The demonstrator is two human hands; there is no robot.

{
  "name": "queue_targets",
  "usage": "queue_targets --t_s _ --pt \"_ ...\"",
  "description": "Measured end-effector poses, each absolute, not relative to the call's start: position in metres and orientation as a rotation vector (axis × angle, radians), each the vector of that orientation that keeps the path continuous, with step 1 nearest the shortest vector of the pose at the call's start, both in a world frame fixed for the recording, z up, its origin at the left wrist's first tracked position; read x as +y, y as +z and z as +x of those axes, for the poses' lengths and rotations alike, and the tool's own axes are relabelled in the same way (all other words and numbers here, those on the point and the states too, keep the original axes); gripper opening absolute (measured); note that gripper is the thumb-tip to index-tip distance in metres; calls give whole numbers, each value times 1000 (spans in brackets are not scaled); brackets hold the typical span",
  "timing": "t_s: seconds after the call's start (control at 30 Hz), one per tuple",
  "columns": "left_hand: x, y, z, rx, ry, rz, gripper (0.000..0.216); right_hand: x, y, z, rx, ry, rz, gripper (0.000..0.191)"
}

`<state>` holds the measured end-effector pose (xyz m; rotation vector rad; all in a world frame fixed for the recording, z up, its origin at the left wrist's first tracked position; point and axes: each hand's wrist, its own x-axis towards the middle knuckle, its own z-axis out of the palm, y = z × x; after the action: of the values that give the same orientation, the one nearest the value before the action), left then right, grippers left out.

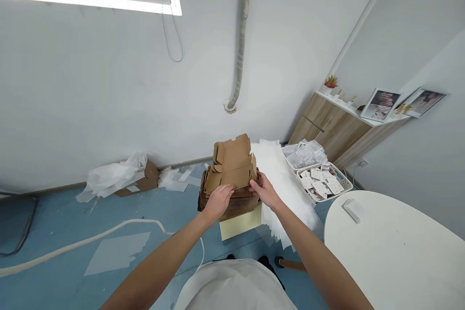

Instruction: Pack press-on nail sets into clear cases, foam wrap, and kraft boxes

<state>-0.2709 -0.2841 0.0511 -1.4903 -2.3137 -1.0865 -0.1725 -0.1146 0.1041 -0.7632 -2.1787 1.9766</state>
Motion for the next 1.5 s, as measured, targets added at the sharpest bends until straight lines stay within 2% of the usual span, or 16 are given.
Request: queue_targets --t_s 0.23,0.47,0.53,0.63,0.7,0.77,0.83,1.0,1.1,1.33,1.43,1.5 --pt "-294 53 -269 -2225 -1197 -1490 28 -119 137 -161 -1948 2129 -708 78" --pt "-298 43 -260 -2243 -1232 -1464 29 -136 151 -174 -1998 2219 -530 80" --pt "-300 42 -261 -2250 -1228 -1445 27 -141 151 -178 -2109 2145 -513 89" --pt "-300 43 -263 -2277 -1194 -1428 25 -144 147 -184 -2314 1740 -605 99" --pt "-300 45 -264 -2307 -1166 -1423 25 -142 143 -188 -2398 1457 -777 85" --pt "-300 47 -267 -2348 -1135 -1386 23 -137 141 -190 -2411 1374 -907 64" --pt "-301 47 -270 -2413 -1099 -1247 27 -130 140 -191 -2299 1497 -929 50" --pt "-306 38 -277 -2576 -1078 -864 72 -117 147 -188 -1827 1943 -815 32" --pt "-307 33 -279 -2671 -1117 -796 82 -113 151 -187 -1626 2038 -776 27" --pt "-306 49 -276 -2705 -1343 -572 78 -107 156 -177 -1318 2174 -696 26" --pt "-305 58 -274 -2573 -1690 -461 75 -106 157 -160 -1243 2150 -680 29" --pt "-306 63 -273 -2481 -2042 -473 63 -105 155 -144 -1227 2104 -691 31"
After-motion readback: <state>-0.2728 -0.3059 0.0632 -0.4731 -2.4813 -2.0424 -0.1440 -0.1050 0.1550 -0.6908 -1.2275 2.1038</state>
